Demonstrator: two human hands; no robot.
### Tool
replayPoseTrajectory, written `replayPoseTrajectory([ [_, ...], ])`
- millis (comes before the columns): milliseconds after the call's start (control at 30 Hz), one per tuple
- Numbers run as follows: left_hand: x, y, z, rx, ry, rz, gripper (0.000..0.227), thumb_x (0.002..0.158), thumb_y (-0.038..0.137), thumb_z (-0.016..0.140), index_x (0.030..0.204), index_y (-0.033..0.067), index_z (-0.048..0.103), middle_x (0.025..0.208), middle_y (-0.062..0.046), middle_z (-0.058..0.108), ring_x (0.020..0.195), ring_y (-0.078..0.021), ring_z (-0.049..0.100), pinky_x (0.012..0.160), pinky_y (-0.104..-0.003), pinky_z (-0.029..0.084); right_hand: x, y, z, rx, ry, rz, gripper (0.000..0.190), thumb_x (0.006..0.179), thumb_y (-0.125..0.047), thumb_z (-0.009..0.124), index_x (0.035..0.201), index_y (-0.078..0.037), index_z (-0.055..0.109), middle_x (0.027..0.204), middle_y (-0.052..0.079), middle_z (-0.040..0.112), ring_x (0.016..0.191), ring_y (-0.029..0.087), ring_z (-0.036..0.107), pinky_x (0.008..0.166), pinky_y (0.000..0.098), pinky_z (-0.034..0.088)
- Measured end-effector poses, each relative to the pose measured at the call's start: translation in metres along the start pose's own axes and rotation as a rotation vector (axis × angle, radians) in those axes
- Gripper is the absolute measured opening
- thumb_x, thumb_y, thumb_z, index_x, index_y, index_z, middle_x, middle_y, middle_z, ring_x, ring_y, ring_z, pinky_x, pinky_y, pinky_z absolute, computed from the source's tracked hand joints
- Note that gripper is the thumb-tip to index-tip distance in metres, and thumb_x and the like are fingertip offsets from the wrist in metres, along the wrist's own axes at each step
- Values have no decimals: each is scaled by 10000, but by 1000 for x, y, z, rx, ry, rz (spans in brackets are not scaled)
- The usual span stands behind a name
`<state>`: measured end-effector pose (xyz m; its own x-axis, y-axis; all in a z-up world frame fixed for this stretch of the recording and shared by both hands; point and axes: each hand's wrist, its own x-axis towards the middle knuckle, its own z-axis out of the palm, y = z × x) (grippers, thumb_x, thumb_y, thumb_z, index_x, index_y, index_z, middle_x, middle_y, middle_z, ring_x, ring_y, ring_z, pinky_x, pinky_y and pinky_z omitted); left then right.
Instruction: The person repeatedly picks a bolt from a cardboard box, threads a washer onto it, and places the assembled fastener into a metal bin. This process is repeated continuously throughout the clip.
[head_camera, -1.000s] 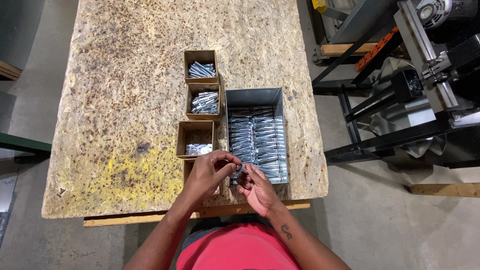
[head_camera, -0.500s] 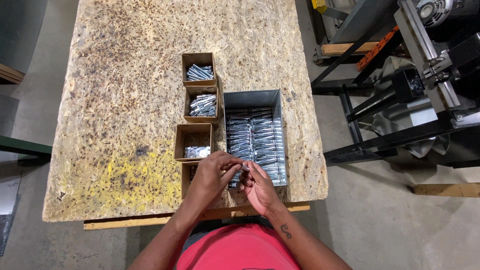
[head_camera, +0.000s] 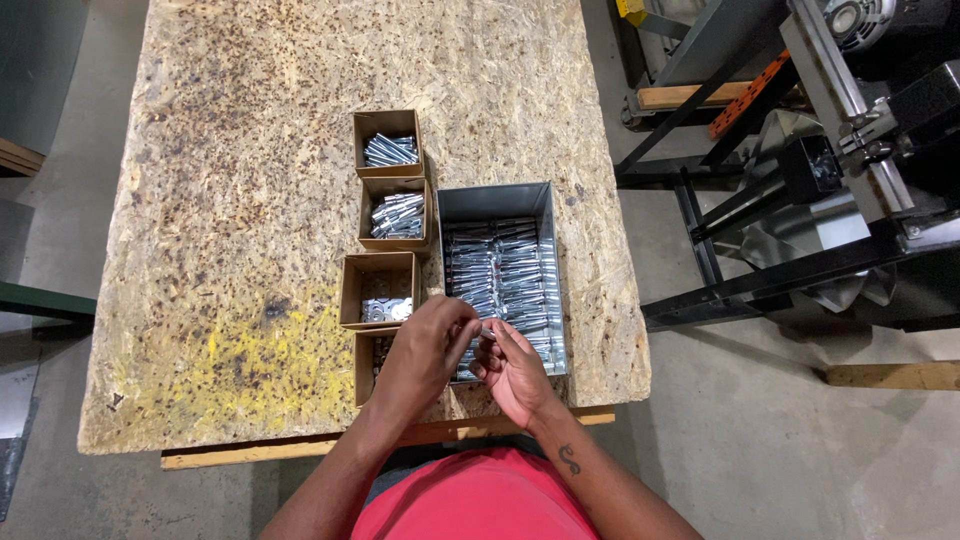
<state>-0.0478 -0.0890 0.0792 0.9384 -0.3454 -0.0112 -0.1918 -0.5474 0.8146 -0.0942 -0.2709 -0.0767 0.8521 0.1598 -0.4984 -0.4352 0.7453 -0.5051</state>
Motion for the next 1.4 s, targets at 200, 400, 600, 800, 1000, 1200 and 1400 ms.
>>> replayPoseTrajectory([
  [200, -2, -12, 3, -31, -8, 182, 229, 1110, 124, 776, 1326, 47, 772, 1133, -227, 782, 1041, -429, 825, 897, -535, 704, -7, -3, 2, -72, 26, -5, 268, 1222, -353, 663, 1323, -106, 686, 889, -71, 499, 734, 58, 470, 707, 277, 552],
  [400, 0, -7, 1, -64, -128, 144, 293, 1017, -49, 765, 1301, 21, 752, 1188, -249, 791, 1112, -481, 829, 934, -550, 713, -7, 2, -4, -53, 50, -17, 268, 1231, -337, 666, 1338, -92, 673, 883, -77, 410, 714, 65, 473, 693, 300, 579],
  [600, -1, -21, 10, 37, -88, 76, 161, 1121, 57, 724, 1267, 13, 777, 1051, -187, 778, 933, -349, 821, 804, -440, 676, -5, 2, -5, -120, 56, -23, 315, 1243, -351, 638, 1344, -55, 673, 910, -86, 367, 722, 38, 467, 693, 292, 603],
  [800, -1, -28, 13, -25, -13, 54, 215, 1194, 217, 673, 1269, 33, 754, 980, -168, 733, 862, -334, 781, 752, -461, 644, -3, 5, -9, -125, 67, -31, 329, 1239, -339, 640, 1367, -36, 669, 911, -83, 348, 716, 42, 463, 680, 310, 626],
  [1000, -3, -11, 6, -139, -64, 25, 298, 1106, 152, 772, 1365, 19, 709, 1124, -270, 766, 1000, -436, 806, 899, -525, 694, 0, 4, -18, -141, 77, -31, 340, 1239, -348, 622, 1386, -44, 665, 916, -92, 359, 721, 21, 452, 681, 279, 588],
  [1200, -7, -33, 16, -84, -43, 173, 188, 1058, 9, 736, 1238, 60, 749, 976, -253, 779, 914, -524, 803, 808, -575, 645, -2, -3, -16, -157, 64, -43, 355, 1240, -354, 633, 1384, -31, 667, 913, -86, 346, 713, 37, 464, 693, 313, 623],
  [1400, -6, -44, 22, -66, -67, -33, 159, 1156, 235, 737, 1153, 86, 792, 855, -156, 768, 783, -332, 766, 736, -487, 617, -4, -3, -12, -188, 66, -46, 390, 1237, -358, 631, 1401, -5, 657, 901, -88, 331, 702, 34, 458, 689, 320, 638],
])
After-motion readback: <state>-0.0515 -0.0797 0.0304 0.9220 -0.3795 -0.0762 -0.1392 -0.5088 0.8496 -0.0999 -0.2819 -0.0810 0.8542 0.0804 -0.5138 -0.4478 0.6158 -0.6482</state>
